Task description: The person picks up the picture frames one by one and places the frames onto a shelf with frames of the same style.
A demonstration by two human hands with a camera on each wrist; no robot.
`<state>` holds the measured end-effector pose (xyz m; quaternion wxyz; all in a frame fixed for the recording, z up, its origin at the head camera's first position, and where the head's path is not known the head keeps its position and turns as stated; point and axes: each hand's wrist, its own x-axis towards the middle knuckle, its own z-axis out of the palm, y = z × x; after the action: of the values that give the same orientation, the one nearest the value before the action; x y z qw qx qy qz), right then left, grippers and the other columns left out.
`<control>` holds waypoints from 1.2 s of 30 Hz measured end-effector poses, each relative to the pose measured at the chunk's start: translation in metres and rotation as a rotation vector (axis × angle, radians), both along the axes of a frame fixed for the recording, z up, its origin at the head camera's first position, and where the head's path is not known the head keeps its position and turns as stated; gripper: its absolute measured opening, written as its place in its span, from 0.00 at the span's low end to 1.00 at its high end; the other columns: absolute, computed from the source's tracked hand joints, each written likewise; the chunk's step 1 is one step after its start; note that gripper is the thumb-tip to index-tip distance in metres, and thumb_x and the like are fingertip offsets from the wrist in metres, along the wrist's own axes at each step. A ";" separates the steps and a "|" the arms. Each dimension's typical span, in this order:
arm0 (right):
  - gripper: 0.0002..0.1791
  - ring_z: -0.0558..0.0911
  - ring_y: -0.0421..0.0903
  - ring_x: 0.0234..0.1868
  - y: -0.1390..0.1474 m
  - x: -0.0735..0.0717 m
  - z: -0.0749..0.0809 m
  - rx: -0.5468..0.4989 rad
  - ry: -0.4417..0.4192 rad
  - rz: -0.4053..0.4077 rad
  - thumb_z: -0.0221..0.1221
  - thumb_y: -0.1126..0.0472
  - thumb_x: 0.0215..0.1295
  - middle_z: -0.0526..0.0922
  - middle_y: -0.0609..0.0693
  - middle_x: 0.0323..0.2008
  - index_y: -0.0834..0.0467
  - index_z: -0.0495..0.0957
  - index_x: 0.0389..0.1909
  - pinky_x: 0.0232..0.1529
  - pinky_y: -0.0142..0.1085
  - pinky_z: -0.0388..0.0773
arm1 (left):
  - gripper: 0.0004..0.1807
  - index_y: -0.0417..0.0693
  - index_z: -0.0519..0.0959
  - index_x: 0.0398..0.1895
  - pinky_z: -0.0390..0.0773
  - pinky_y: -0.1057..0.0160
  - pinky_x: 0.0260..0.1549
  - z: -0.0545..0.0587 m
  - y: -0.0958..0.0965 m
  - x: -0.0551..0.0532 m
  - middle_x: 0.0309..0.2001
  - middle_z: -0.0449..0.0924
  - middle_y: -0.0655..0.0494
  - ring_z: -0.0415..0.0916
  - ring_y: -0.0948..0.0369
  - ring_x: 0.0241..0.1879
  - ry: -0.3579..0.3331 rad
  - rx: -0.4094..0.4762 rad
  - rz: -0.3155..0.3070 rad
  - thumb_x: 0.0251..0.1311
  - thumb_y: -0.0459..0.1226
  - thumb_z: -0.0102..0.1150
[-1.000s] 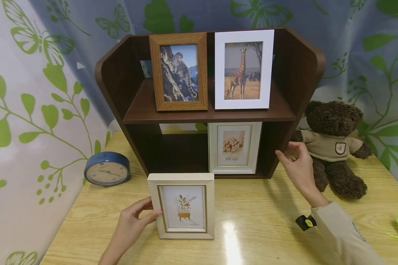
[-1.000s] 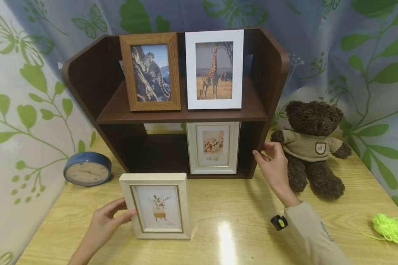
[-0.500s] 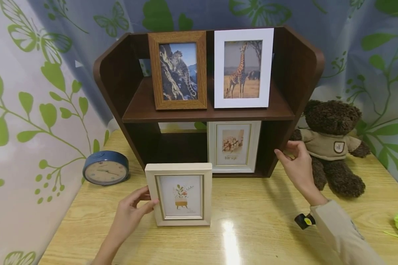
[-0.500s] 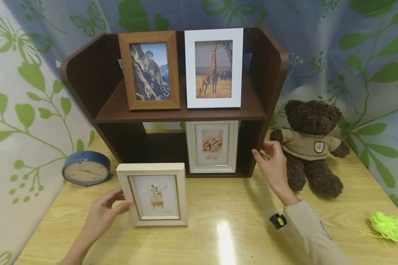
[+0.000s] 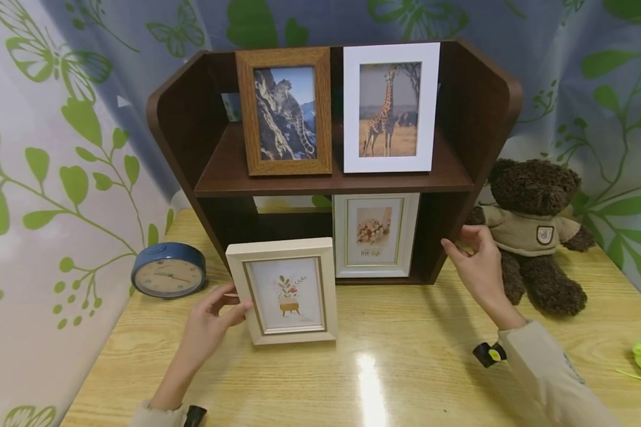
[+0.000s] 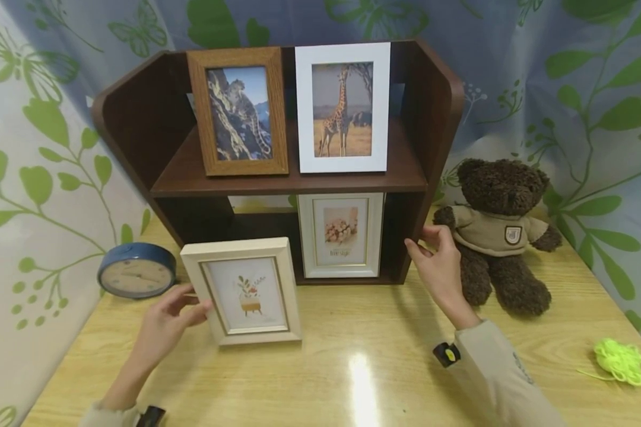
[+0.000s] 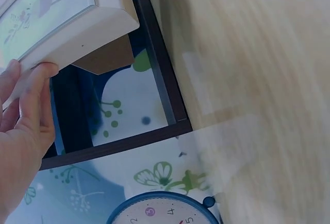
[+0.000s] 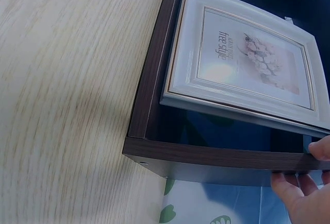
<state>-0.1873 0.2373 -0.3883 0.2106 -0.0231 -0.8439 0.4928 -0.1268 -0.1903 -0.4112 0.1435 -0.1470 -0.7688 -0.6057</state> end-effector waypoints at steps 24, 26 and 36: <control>0.22 0.70 0.23 0.42 0.002 0.000 -0.002 0.046 0.002 0.012 0.60 0.59 0.65 0.75 0.55 0.50 0.67 0.67 0.53 0.42 0.12 0.70 | 0.22 0.26 0.75 0.54 0.82 0.74 0.30 0.008 0.005 -0.045 0.41 0.75 0.41 0.76 0.74 0.34 -0.033 0.020 0.211 0.54 0.25 0.64; 0.22 0.70 0.23 0.42 0.002 0.000 -0.002 0.048 0.004 0.015 0.60 0.59 0.65 0.75 0.56 0.50 0.67 0.67 0.53 0.42 0.12 0.70 | 0.22 0.26 0.74 0.54 0.82 0.76 0.30 0.005 0.007 -0.048 0.41 0.74 0.37 0.76 0.75 0.34 -0.013 0.030 0.231 0.54 0.25 0.64; 0.21 0.71 0.23 0.42 0.002 -0.001 -0.002 0.033 0.008 0.016 0.61 0.60 0.64 0.77 0.56 0.49 0.66 0.67 0.53 0.42 0.11 0.69 | 0.24 0.30 0.75 0.55 0.80 0.79 0.31 0.000 0.015 -0.060 0.44 0.74 0.36 0.74 0.76 0.37 0.007 0.013 0.264 0.54 0.27 0.65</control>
<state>-0.1882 0.2395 -0.3907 0.2103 -0.0111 -0.8512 0.4807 -0.1868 -0.1755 -0.4116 0.2255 -0.0458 -0.7771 -0.5859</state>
